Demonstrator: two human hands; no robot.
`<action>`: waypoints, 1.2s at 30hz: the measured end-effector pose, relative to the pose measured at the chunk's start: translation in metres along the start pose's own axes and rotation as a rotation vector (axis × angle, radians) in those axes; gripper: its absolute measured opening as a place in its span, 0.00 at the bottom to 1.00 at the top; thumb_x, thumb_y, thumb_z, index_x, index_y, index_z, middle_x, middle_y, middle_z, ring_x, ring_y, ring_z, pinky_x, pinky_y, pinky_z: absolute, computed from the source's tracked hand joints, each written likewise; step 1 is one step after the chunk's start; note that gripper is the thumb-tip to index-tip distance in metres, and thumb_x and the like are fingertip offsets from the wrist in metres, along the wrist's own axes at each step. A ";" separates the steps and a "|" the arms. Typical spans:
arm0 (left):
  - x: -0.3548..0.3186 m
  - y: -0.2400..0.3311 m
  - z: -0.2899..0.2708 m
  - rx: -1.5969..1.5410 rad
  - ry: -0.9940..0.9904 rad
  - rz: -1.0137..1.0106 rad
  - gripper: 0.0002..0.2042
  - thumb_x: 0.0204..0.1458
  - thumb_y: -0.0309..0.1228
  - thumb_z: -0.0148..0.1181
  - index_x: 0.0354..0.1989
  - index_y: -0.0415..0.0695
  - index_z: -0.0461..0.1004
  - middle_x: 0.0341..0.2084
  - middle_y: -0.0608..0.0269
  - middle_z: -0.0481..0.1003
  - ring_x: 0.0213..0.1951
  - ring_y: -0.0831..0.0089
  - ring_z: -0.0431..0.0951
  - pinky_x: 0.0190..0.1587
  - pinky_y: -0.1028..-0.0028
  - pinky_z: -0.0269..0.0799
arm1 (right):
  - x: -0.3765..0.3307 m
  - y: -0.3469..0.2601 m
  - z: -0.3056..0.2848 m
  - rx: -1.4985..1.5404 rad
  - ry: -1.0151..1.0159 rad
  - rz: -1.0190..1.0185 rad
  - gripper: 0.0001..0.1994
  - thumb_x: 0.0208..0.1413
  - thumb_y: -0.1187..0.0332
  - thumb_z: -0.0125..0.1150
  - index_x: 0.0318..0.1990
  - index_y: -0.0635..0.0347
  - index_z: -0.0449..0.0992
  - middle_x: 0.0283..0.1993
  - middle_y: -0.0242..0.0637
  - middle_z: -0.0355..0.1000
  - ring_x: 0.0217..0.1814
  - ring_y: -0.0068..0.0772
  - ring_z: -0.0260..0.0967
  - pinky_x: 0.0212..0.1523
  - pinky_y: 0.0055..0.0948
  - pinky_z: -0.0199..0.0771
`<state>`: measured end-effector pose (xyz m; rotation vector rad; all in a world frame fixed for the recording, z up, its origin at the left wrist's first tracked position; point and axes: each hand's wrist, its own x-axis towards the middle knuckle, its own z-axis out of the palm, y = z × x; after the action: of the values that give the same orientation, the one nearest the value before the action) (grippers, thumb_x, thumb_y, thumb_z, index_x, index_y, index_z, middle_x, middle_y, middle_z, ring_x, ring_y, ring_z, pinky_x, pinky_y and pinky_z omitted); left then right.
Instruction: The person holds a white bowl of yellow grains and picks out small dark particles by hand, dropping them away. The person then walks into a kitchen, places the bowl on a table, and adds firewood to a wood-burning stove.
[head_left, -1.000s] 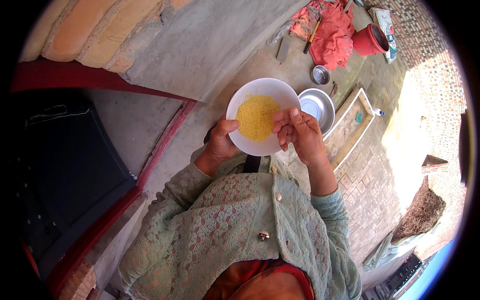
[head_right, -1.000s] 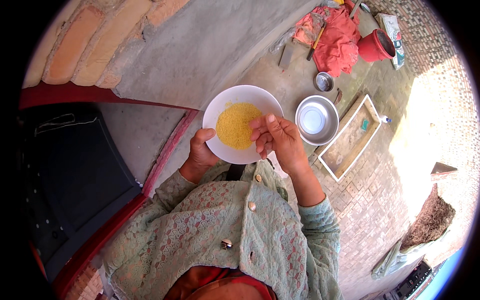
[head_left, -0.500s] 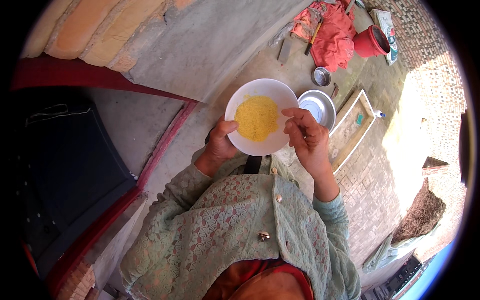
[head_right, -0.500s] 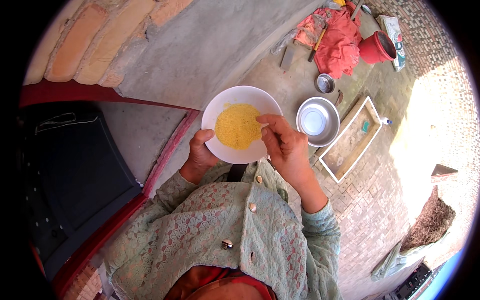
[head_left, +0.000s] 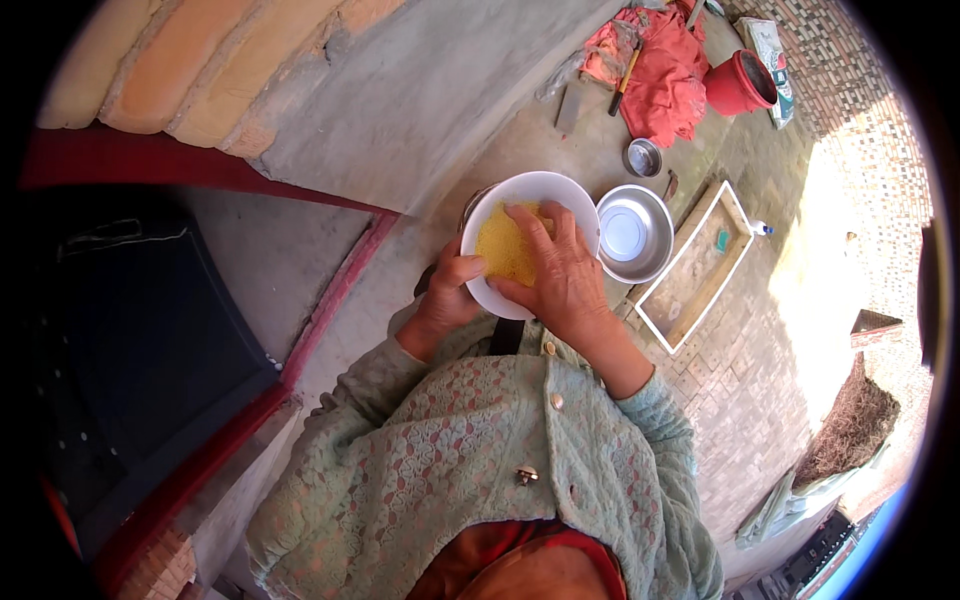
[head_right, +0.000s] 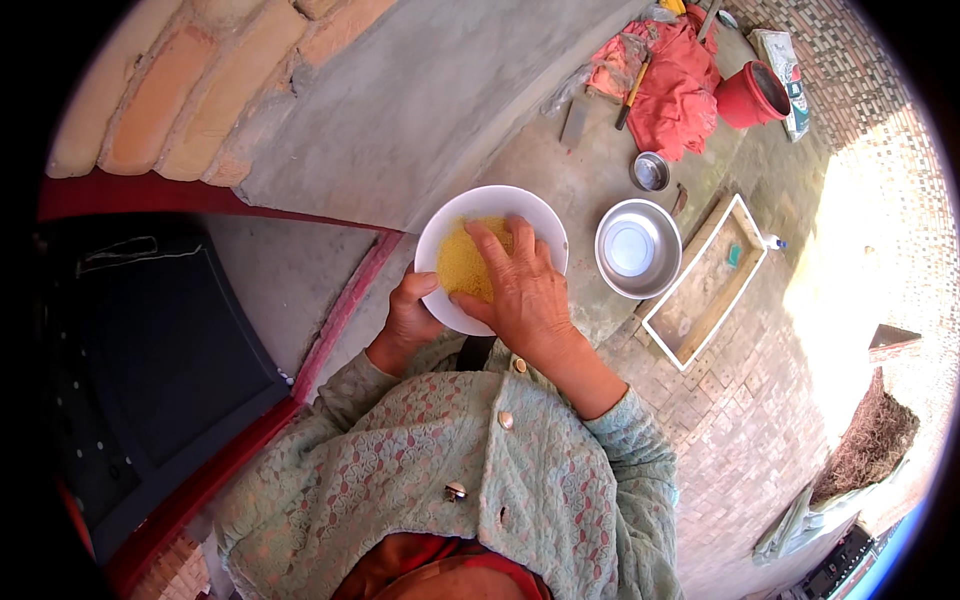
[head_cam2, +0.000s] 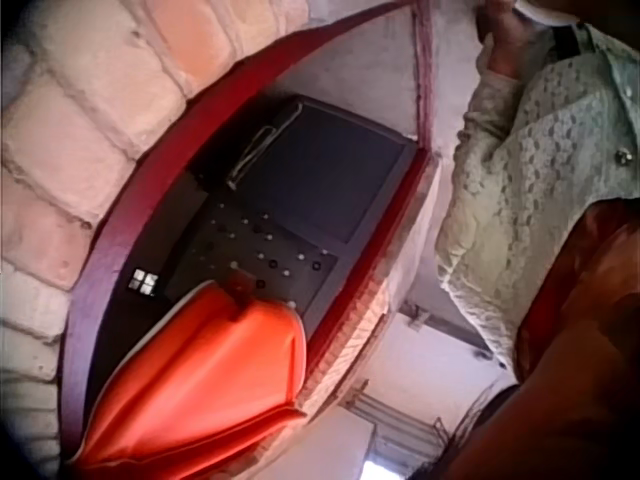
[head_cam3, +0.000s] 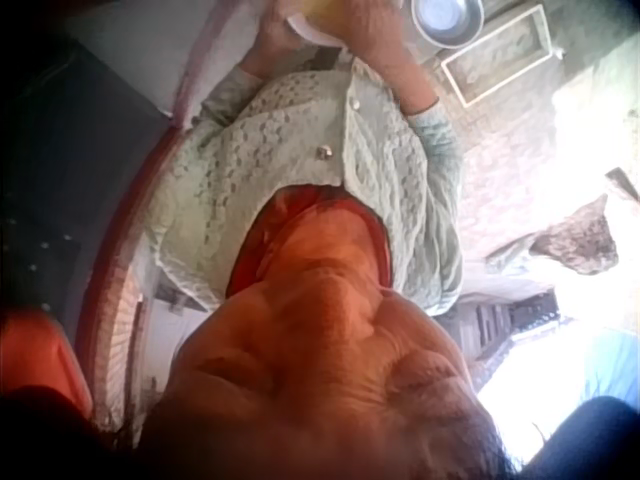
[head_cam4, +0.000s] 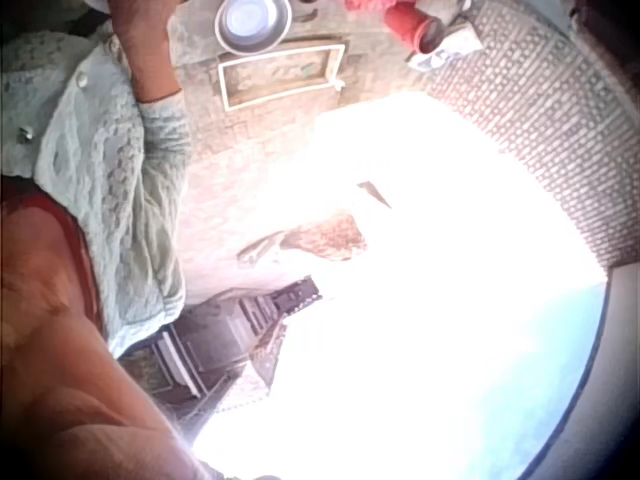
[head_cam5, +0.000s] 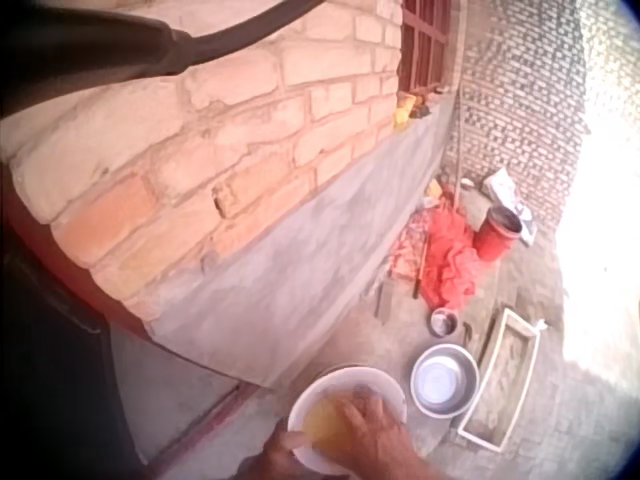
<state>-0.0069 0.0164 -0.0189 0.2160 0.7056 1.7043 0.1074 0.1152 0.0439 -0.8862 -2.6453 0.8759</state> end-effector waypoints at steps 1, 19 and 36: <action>0.000 -0.002 0.000 -0.036 0.026 -0.028 0.30 0.44 0.38 0.50 0.57 0.35 0.59 0.49 0.54 0.67 0.51 0.66 0.69 0.54 0.68 0.64 | 0.002 0.002 0.010 -0.050 -0.022 -0.007 0.29 0.38 0.69 0.66 0.53 0.46 0.67 0.53 0.42 0.59 0.49 0.48 0.65 0.40 0.38 0.73; -0.001 0.000 -0.002 -0.230 0.003 -0.068 0.33 0.44 0.40 0.50 0.59 0.35 0.56 0.54 0.52 0.65 0.56 0.63 0.66 0.58 0.65 0.60 | 0.025 0.014 -0.050 0.396 -0.175 -0.251 0.22 0.45 0.86 0.45 0.51 0.63 0.68 0.47 0.50 0.69 0.47 0.53 0.68 0.46 0.38 0.69; -0.004 -0.011 -0.013 -0.218 0.040 -0.152 0.28 0.45 0.41 0.50 0.55 0.37 0.61 0.48 0.55 0.68 0.51 0.66 0.69 0.54 0.68 0.64 | 0.016 0.026 0.014 0.179 -0.289 -0.233 0.18 0.38 0.80 0.59 0.41 0.55 0.73 0.40 0.38 0.70 0.39 0.42 0.71 0.38 0.36 0.73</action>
<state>-0.0033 0.0098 -0.0345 -0.0233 0.5463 1.6288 0.1022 0.1348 0.0171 -0.4252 -2.7733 1.2337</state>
